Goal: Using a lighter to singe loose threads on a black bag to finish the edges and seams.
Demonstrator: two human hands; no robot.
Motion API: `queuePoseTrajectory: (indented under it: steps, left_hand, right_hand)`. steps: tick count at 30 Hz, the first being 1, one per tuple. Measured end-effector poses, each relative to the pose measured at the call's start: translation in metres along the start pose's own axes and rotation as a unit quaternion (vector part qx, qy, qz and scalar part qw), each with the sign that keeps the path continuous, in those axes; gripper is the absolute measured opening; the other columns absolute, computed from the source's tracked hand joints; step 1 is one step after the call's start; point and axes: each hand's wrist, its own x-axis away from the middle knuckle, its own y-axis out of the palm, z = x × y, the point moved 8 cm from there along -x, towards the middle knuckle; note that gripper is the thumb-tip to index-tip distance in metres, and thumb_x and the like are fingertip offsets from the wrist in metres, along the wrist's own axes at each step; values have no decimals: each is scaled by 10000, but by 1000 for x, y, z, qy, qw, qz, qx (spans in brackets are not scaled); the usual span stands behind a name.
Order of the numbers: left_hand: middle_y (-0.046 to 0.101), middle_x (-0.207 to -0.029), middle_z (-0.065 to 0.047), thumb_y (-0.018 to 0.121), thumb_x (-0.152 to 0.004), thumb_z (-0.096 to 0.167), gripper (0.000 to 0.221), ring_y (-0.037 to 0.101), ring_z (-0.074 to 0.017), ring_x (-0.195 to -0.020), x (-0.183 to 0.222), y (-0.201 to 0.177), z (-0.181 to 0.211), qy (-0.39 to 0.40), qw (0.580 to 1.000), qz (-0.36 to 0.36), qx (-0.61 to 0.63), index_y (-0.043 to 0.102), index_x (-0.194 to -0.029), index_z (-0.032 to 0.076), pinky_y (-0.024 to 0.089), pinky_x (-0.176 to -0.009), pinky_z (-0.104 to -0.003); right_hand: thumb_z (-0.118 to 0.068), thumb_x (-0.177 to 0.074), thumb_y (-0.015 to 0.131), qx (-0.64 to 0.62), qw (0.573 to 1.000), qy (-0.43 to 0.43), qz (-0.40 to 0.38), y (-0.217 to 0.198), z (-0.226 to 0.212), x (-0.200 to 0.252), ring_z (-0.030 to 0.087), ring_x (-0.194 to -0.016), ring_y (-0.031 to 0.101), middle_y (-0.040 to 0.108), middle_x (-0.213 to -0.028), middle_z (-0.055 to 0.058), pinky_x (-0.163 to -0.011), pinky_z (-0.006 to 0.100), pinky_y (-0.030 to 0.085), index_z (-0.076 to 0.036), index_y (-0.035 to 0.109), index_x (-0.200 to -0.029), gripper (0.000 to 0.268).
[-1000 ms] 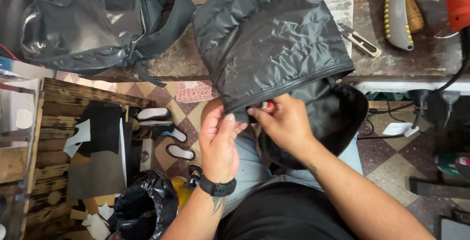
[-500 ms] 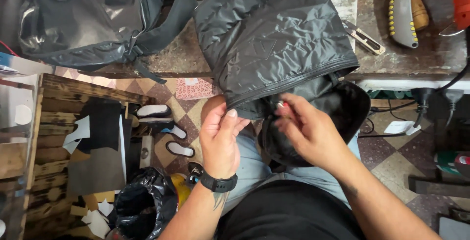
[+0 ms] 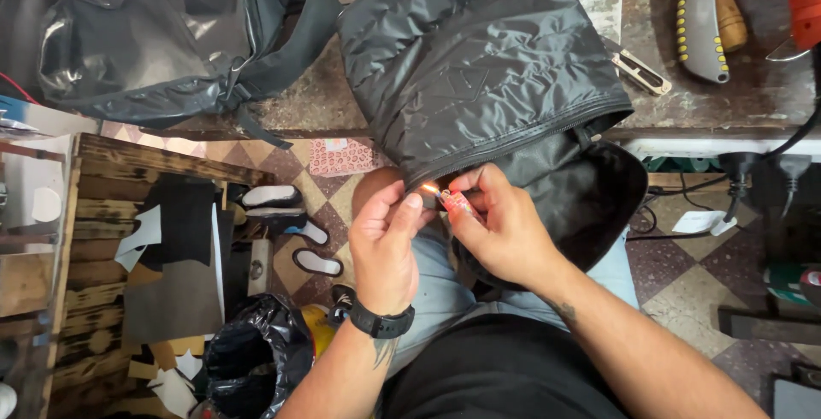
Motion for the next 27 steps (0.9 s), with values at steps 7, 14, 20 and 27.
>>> queuePoseTrajectory:
  steps: [7, 14, 20, 27]
  left_hand:
    - [801, -993, -274, 770, -918, 32, 339, 805, -293, -906, 2, 2, 2, -1, 1000, -7, 6, 731, -1239, -69, 697, -841, -466]
    - [797, -973, -251, 775, -915, 28, 348, 800, -269, -883, -1, -6, -7, -8, 1000, -5, 17, 728, -1246, -68, 696, -849, -467]
    - [789, -941, -250, 767, -917, 9, 352, 804, -278, -845, -1, -7, -10, 2, 1000, -15, 24, 713, -1250, -92, 705, -843, -469]
    - [791, -926, -255, 764, -926, 19, 341, 808, -289, -848, -3, -14, -14, 9, 1000, -17, 4, 717, -1245, -91, 704, -859, -491]
  right_hand:
    - [-134, -889, 703, -14, 1000, -11, -12, 0, 3, 0, 167, -520, 652, 785, -683, 114, -512, 287, 542, -66, 655, -1161, 285]
    - [-105, -929, 669, -84, 995, -41, -27, -4, 2, 3, 152, -502, 665, 762, -701, 123, -502, 265, 556, -42, 636, -1197, 277]
    - [-108, -857, 820, -16, 995, -60, 72, -13, 4, -1, 236, -839, 786, 828, -1065, 139, -774, 386, 585, -59, 550, -1238, 470]
    - [93, -862, 802, -142, 978, -60, 142, -32, 42, -19, 168, -889, 730, 768, -953, 95, -894, 342, 606, 7, 634, -1137, 334]
